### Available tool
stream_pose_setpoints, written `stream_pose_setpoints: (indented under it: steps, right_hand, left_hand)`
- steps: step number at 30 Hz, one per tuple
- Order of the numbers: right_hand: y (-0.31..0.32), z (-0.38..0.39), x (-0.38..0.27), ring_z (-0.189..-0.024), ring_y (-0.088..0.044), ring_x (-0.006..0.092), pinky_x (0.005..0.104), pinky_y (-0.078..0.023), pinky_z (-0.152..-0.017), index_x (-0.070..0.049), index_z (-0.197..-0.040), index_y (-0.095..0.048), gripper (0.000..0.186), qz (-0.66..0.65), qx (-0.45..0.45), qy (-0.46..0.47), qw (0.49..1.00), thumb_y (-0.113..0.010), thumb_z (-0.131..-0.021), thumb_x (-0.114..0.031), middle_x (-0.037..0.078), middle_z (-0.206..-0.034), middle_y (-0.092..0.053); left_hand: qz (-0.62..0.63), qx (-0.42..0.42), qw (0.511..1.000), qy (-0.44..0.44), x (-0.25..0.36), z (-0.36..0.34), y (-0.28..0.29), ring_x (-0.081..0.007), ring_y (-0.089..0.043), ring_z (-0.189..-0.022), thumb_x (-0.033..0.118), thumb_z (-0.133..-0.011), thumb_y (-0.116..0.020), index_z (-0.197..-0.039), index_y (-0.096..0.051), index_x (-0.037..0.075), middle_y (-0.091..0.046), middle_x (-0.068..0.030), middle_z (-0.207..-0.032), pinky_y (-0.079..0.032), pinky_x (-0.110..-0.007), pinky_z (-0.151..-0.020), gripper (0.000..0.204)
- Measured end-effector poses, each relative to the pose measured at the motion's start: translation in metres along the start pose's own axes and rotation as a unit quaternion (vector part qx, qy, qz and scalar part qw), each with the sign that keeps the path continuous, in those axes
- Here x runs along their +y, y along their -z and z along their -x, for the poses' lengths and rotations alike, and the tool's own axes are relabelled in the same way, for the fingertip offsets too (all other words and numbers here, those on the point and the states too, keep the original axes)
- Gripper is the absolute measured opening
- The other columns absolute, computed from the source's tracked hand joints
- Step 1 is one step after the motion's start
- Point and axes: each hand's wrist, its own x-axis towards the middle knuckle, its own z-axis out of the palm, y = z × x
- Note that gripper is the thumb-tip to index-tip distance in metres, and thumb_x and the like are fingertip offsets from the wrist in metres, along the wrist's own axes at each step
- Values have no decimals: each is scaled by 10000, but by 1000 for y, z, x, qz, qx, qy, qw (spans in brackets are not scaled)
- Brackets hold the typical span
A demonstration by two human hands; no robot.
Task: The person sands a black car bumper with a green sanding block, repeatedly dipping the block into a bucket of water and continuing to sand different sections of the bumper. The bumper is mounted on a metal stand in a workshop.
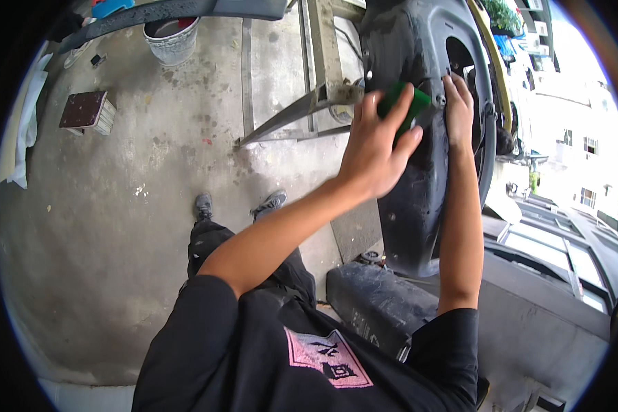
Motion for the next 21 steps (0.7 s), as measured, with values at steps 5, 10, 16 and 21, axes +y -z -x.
stream_pose_setpoints:
  steps: [5, 10, 16, 21]
  right_hand:
    - [3, -1, 4, -937, -566, 98, 241, -439, -872, 55, -1189, -624, 300, 22, 14, -18, 999, -553, -1003, -169, 38, -1023, -658]
    - [-4, 4, -7, -913, -559, 95, 247, -440, -844, 62, -1183, -624, 309, 19, 6, -10, 1000, -537, -1013, -181, 36, -1009, -654]
    - [-2, 3, -4, -887, -541, 77, 234, -430, -814, 62, -1178, -613, 295, 2, 5, -33, 999, -539, -1010, -169, 21, -983, -637]
    - [-2, 2, 4, -900, -548, 89, 239, -431, -834, 68, -1191, -608, 300, -17, 15, -3, 1000, -539, -1009, -160, 33, -1001, -638]
  left_hand:
    - [-39, -11, 995, -89, -24, 53, -14, -436, -426, -1257, 212, -909, -660, -1513, -412, 119, -401, -254, -1404, -347, -480, -1087, 659]
    - [-28, 6, 996, -83, -14, 13, -2, -433, -437, -1238, 197, -912, -659, -1508, -417, 129, -403, -252, -1387, -363, -462, -1069, 647]
    - [-37, -30, 994, -97, -13, 8, 7, -442, -442, -1215, 207, -912, -659, -1502, -426, 124, -404, -272, -1362, -364, -456, -1068, 640]
    - [-66, -61, 991, -101, -20, 45, 5, -428, -433, -1261, 214, -883, -697, -1498, -448, 141, -411, -253, -1378, -353, -468, -1094, 668]
